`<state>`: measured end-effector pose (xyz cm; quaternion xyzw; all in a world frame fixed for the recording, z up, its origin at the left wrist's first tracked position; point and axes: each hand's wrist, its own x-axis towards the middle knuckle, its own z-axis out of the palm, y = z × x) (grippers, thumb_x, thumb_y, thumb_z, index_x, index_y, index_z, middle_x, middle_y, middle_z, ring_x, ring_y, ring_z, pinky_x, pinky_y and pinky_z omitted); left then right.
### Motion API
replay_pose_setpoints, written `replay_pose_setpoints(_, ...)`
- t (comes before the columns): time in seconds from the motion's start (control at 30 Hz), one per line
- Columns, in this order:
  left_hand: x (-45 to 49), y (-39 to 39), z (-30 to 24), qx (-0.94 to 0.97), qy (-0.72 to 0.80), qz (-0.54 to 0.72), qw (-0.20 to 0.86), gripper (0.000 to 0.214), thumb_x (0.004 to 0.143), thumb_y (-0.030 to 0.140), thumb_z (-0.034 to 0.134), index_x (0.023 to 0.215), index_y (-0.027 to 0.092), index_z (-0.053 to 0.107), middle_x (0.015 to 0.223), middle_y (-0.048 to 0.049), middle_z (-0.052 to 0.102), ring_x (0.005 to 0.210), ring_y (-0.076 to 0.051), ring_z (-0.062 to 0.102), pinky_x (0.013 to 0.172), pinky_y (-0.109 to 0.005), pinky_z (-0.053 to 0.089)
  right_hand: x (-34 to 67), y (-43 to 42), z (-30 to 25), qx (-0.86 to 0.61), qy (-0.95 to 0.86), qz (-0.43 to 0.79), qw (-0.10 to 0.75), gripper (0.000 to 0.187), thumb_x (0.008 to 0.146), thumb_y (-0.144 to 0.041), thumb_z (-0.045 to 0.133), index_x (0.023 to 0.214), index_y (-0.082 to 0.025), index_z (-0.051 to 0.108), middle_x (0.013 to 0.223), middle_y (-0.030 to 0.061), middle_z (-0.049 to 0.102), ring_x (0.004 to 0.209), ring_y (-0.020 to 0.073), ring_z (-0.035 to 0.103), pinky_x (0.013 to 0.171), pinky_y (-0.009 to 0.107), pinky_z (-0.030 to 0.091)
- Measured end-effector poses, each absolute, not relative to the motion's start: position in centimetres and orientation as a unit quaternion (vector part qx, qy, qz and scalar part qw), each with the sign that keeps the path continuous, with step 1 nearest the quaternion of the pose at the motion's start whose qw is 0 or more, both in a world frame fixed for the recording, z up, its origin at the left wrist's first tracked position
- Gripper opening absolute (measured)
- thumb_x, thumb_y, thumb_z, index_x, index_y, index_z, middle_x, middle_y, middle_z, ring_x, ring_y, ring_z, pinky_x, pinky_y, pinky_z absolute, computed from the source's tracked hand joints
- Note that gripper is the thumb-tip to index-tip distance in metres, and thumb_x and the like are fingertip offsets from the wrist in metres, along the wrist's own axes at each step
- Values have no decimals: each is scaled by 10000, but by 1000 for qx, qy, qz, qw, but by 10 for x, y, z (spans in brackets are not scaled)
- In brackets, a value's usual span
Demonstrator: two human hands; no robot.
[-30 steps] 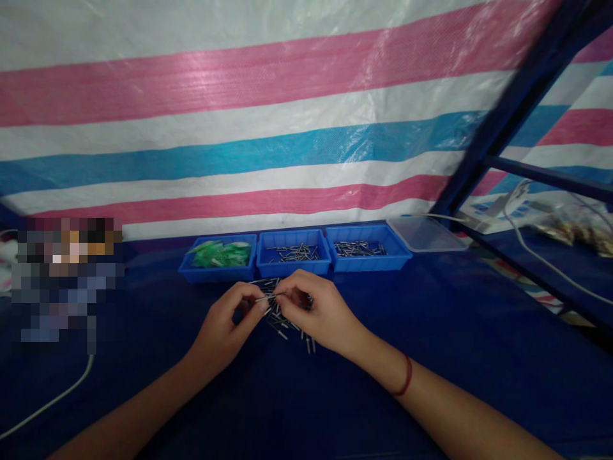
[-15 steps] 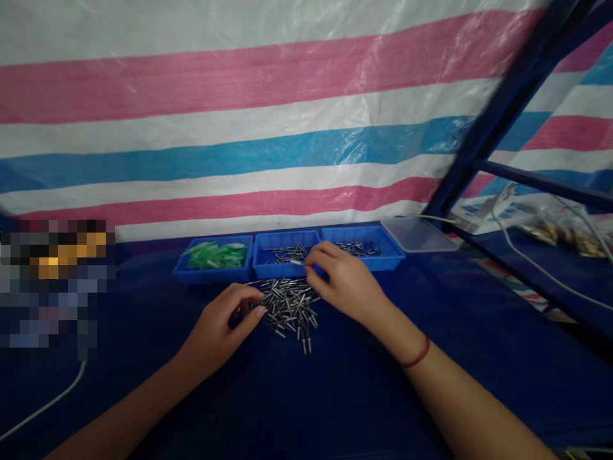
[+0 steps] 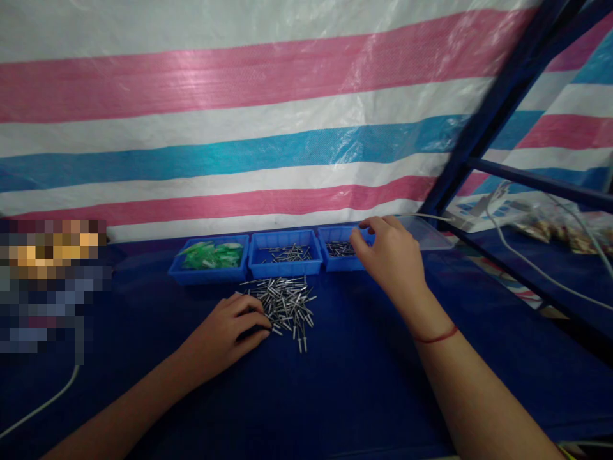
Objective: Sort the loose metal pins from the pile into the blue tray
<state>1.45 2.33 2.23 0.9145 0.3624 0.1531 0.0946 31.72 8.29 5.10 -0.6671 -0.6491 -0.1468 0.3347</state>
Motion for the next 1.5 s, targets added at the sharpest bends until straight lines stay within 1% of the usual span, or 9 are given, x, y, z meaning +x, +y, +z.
replay_pose_setpoints(0.2,21,22,19,912,368,161,85,140,903,240,505,924,210,641,1031,-60,588,917,-200,535,826,-352,408,273,66,50,-530,-772,-8,351,182,849,-272,514,905,-167,652,848,75,631,706,182,575,663,313,431)
replay_pose_setpoints(0.3,24,21,20,909,381,151,73,136,908,220,496,883,194,627,1014,-63,587,904,-202,530,795,-343,407,251,54,46,-469,-816,66,332,151,854,-233,506,866,-171,642,834,53,622,703,157,566,658,293,426)
replay_pose_setpoints(0.5,20,24,24,890,411,187,59,131,929,199,455,935,188,586,975,-49,624,900,-205,548,769,-344,385,222,35,36,-366,-862,198,289,77,825,-200,563,790,-168,624,761,17,593,693,127,552,627,246,406)
replay_pose_setpoints(0.63,19,23,28,866,404,268,120,108,920,202,477,925,194,584,923,-29,647,895,-182,580,803,-323,405,213,30,35,-356,-852,244,297,144,872,-190,515,760,-165,603,703,10,572,662,120,529,611,237,395)
replay_pose_setpoints(0.77,21,22,27,784,438,367,241,72,858,226,562,919,198,586,857,-10,643,785,-147,607,718,-259,465,210,29,36,-352,-832,293,312,153,885,-204,508,769,-166,600,680,1,545,614,111,500,572,231,379)
replay_pose_setpoints(0.87,23,22,23,732,444,409,315,134,816,228,603,944,195,577,832,-4,637,762,-144,623,695,-249,490,208,29,35,-347,-830,306,312,167,888,-231,512,759,-166,596,669,-8,521,580,99,468,541,225,357)
replay_pose_setpoints(0.97,23,23,20,707,449,424,345,168,799,247,624,953,198,577,806,-4,640,747,-149,630,689,-255,500,207,28,32,-341,-832,304,314,188,888,-247,514,731,-169,581,648,-16,500,568,97,448,537,228,351)
replay_pose_setpoints(1.17,23,23,21,688,448,445,358,189,781,237,644,953,194,580,778,4,648,703,-137,629,645,-237,493,208,28,32,-338,-828,314,320,148,879,-231,520,775,-172,607,685,2,535,626,115,491,564,233,382)
replay_pose_setpoints(1.5,22,22,22,682,450,449,362,230,778,244,651,990,196,575,827,-16,671,736,-149,644,676,-257,508,206,28,33,-353,-814,306,345,100,852,-204,552,790,-175,625,656,-9,534,578,104,472,533,227,371)
